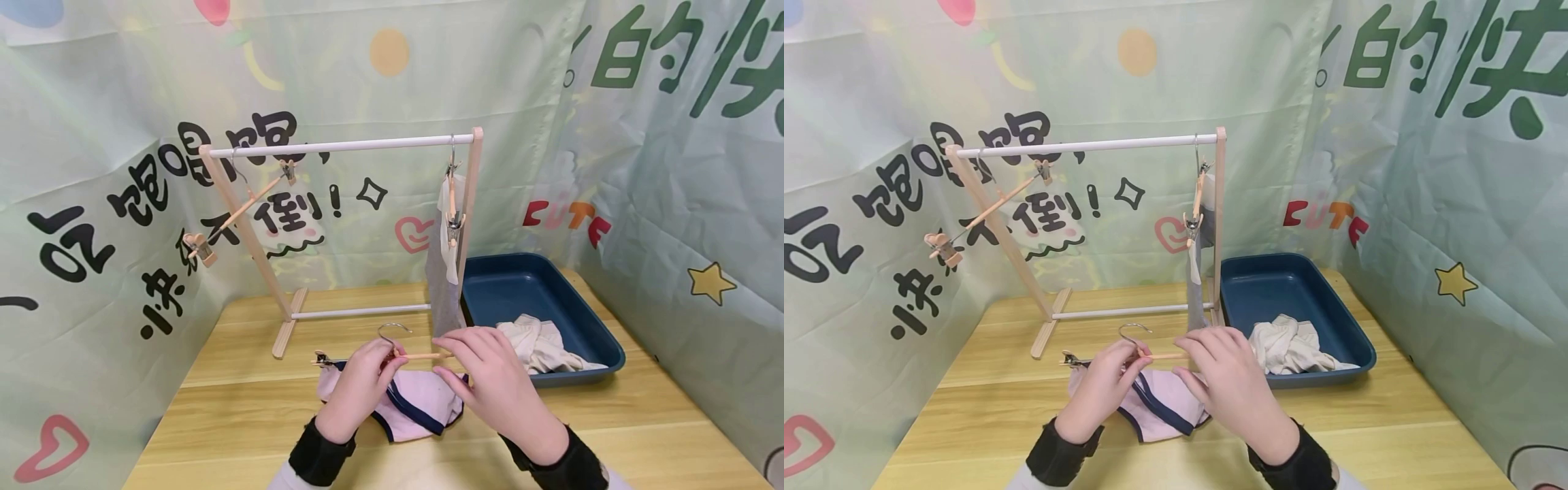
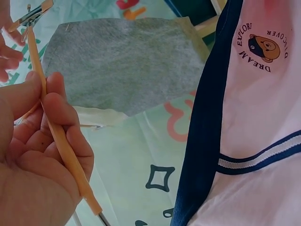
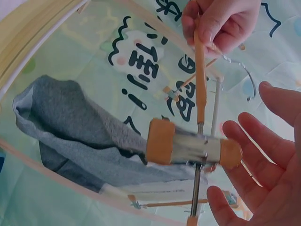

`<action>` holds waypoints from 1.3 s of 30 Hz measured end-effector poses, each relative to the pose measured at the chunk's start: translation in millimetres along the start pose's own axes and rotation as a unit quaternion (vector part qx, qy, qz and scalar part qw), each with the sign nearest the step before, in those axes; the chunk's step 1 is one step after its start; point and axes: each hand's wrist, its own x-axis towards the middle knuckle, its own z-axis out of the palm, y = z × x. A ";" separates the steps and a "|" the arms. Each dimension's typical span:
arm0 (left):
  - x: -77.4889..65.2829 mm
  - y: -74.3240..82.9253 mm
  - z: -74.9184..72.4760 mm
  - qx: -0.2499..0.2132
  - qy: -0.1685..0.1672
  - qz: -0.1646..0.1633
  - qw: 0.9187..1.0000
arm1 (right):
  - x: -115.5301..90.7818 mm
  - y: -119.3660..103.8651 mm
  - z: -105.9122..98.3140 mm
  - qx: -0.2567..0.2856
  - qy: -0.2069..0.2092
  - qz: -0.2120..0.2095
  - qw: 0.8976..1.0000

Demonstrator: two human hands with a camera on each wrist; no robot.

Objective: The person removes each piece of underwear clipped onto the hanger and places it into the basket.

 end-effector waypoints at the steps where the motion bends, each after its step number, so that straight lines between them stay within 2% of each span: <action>1: -0.1 0.1 0.3 0.000 0.001 0.003 1.000 | -0.2 -1.1 1.1 0.001 0.000 -0.005 1.000; 10: -0.8 2.3 4.3 0.011 0.014 0.027 0.999 | -2.9 -6.7 8.7 0.006 -0.001 -0.023 1.000; 18: -1.6 3.8 5.9 0.017 0.007 0.030 0.999 | -4.0 -9.4 13.4 0.007 -0.006 -0.036 0.999; 27: -2.2 7.2 5.9 0.021 0.000 0.029 0.999 | -6.6 -11.2 19.2 0.001 -0.033 -0.042 0.999; 39: -3.5 8.6 9.1 0.033 -0.011 0.028 0.999 | -8.6 -12.5 25.4 -0.029 -0.025 -0.045 0.998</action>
